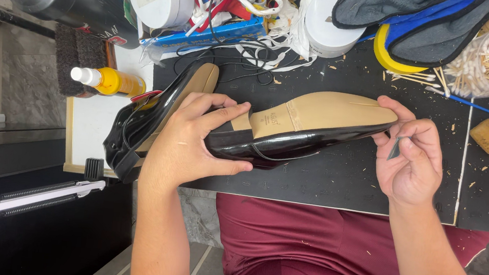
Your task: The person uses a utility knife to carefully cut and trim the sole of a black high-heeled shoe on a workbench. They repeatedly check the fit of the sole against the shoe and use a sanding block to smooth the edges. The workspace is cluttered with various tools and supplies.
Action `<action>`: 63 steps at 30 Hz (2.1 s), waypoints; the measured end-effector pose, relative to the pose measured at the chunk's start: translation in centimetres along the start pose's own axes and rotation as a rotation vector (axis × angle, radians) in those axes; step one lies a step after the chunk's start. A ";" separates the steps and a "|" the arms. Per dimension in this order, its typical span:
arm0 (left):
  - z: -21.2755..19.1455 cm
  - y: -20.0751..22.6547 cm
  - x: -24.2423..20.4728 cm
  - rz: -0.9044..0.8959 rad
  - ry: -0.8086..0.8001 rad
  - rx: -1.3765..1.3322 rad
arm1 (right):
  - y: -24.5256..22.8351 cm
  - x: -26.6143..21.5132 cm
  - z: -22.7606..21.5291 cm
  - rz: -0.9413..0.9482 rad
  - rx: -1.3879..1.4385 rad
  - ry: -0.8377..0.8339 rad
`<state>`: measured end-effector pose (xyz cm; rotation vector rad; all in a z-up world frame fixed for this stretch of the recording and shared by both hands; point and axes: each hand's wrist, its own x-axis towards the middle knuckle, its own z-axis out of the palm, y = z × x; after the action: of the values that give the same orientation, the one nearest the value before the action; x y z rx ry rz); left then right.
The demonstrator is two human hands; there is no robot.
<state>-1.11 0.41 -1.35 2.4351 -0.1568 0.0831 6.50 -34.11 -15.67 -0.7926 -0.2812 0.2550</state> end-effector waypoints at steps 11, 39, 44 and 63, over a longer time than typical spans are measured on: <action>0.0 0.1 0.2 0.023 0.010 0.040 | 0.1 -0.1 -0.2 -0.002 0.009 0.003; 0.2 0.7 0.0 0.030 0.047 0.088 | 0.2 -0.1 0.0 -0.002 -0.014 0.012; 1.1 1.0 -1.7 0.056 0.160 0.237 | 0.5 -0.2 0.4 -0.064 -0.181 -0.030; 4.2 -0.7 -5.3 -0.054 0.301 -0.170 | 0.6 -0.3 9.7 -0.321 -1.125 -0.571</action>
<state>-6.21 -1.25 -5.54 2.2252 0.0365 0.3937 2.81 -27.40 -9.72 -1.7544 -1.1372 -0.0152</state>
